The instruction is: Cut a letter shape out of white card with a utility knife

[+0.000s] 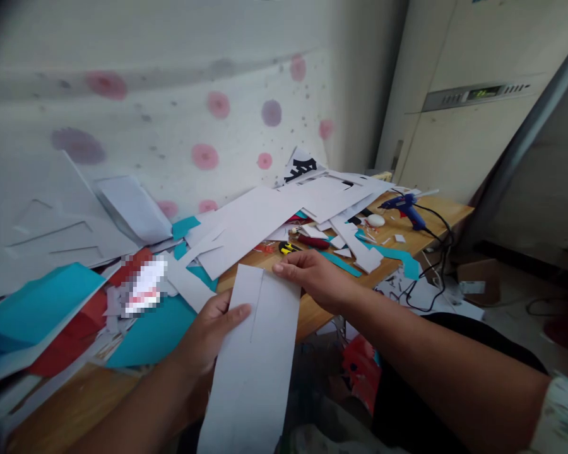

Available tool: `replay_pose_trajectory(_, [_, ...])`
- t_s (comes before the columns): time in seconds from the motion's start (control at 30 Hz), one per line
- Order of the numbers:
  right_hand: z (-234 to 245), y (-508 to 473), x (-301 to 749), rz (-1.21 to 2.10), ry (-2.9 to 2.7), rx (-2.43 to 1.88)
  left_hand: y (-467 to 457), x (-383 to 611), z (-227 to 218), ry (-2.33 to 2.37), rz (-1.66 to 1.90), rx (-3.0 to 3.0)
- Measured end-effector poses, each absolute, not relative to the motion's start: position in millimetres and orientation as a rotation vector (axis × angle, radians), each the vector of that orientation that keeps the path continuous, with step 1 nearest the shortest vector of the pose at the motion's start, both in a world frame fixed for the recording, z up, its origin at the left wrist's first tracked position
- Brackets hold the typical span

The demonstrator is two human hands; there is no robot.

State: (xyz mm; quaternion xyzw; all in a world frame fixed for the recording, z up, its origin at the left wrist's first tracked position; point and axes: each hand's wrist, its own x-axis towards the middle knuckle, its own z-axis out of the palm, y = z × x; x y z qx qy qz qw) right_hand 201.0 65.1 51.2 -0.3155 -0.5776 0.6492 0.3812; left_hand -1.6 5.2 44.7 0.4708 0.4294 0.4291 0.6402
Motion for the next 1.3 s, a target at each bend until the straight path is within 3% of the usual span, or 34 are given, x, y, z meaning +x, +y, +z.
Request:
replay_pose_trajectory(0.3, [91,88,194,1.653,-2.127,-0.69,9,-1,45,1.005,0.894,1.277])
replay_pose_trajectory(0.53, [87,106,192,1.772,-2.278,-0.453,15,3,45,0.966,0.742,1.374])
replay_pose_trajectory(0.67, [73,108,196,1.88,-2.172,-0.368,18,8,47,0.913,0.705,1.244])
replay_pose_trajectory(0.83, [54,103,197,2.096,-1.655,-0.261,21,16,53,0.876,0.718,1.237])
replay_pose_trajectory(1.0, [51,113,212,1.776,-1.418,-0.6,24,22,48,0.871,0.902,1.116])
replay_pose_trajectory(1.13, [60,116,227,1.451,-1.594,-0.949,31,22,37,0.974,1.043,1.111])
replay_pose_trajectory(1.3, [56,103,224,1.571,-1.776,-1.01,39,19,24,1.066,1.205,1.107])
